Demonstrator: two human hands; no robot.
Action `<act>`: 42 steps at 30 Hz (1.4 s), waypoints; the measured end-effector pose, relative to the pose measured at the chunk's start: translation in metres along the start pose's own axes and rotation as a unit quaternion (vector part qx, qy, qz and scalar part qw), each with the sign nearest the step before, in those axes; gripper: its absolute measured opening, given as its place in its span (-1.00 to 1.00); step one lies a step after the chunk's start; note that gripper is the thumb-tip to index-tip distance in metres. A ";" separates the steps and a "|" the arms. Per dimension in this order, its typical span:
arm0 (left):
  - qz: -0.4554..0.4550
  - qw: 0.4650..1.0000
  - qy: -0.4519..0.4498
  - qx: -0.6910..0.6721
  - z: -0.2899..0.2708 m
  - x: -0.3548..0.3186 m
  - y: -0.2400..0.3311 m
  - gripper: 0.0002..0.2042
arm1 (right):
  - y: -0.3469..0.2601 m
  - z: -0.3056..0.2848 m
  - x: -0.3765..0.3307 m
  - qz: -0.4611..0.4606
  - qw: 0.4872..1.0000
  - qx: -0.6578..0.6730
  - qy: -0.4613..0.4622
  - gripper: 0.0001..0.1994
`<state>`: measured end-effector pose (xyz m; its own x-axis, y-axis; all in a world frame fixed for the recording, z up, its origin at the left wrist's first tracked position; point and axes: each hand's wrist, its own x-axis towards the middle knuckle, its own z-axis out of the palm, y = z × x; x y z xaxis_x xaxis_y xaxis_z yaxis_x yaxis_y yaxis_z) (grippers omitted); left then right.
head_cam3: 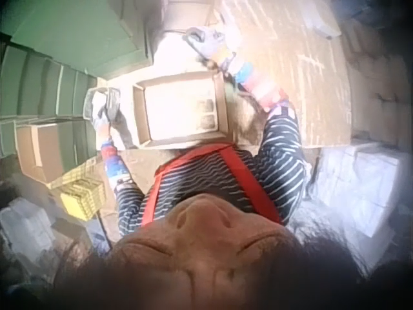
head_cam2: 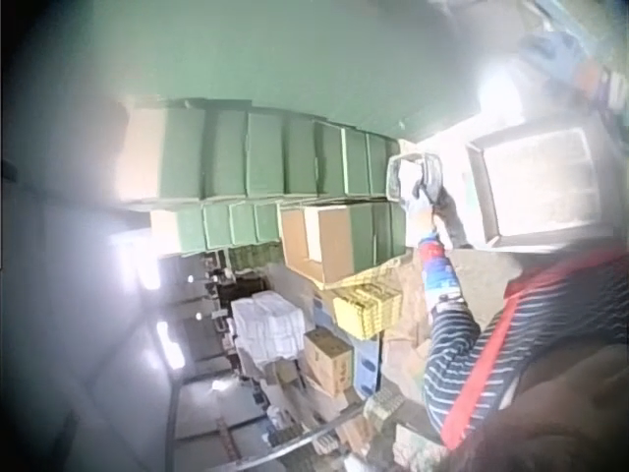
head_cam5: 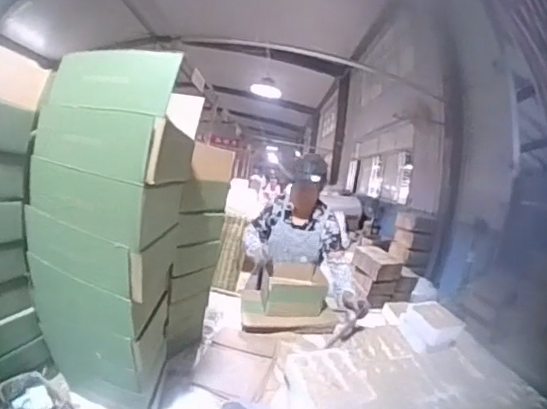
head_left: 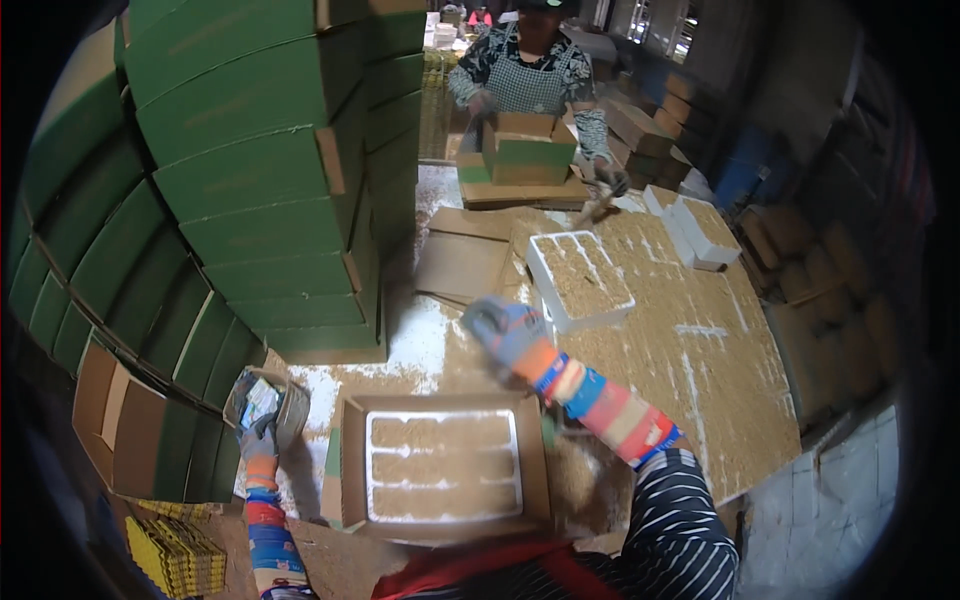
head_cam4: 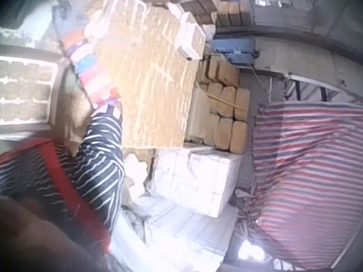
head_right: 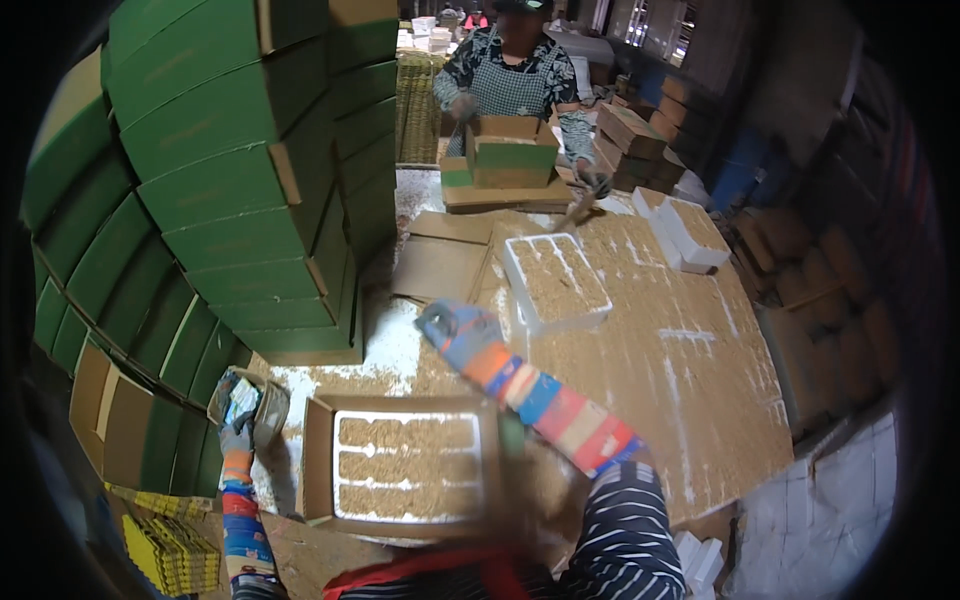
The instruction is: The person brings flattened cardboard boxes to a table, folds them into shape, and packs them with styrofoam egg containers and cardboard inserts before closing and stacking the boxes.
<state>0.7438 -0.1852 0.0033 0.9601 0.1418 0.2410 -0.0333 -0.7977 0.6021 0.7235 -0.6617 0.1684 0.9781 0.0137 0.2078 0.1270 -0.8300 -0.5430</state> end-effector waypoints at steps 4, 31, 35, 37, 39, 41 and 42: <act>-0.129 0.948 0.059 -0.284 0.003 0.012 -0.008 -0.83 | 0.101 0.071 0.082 0.030 0.947 -0.316 -0.040 -0.32; 0.184 0.859 0.170 -0.447 -0.092 -0.057 0.236 -0.45 | -0.026 -0.072 -0.074 -0.476 0.871 -0.116 -0.049 -0.56; 0.473 0.850 -0.187 -0.134 -0.087 -0.068 0.273 -0.30 | -0.012 -0.021 -0.096 -0.471 0.847 -0.219 -0.117 -0.71; 0.512 0.823 -0.230 0.090 -0.048 -0.088 0.265 -0.31 | -0.010 0.006 -0.098 -0.458 0.841 -0.252 -0.136 -0.76; 0.527 0.770 -0.267 0.241 -0.027 -0.097 0.251 -0.29 | -0.014 0.029 -0.103 -0.420 0.808 -0.308 -0.275 -0.81; 0.433 0.697 -0.533 0.205 -0.020 -0.109 0.252 -0.34 | -0.012 0.033 -0.104 -0.374 0.780 -0.372 -0.337 -0.75; 0.428 0.693 -0.562 0.141 -0.008 -0.110 0.243 -0.39 | -0.008 0.029 -0.110 -0.325 0.740 -0.428 -0.404 -0.69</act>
<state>0.6277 -0.3898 0.1295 0.2368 -0.8746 -0.4231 -0.8209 -0.4130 0.3943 0.6198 -0.6398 0.1262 0.5797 0.6075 -0.5430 0.8014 -0.5456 0.2452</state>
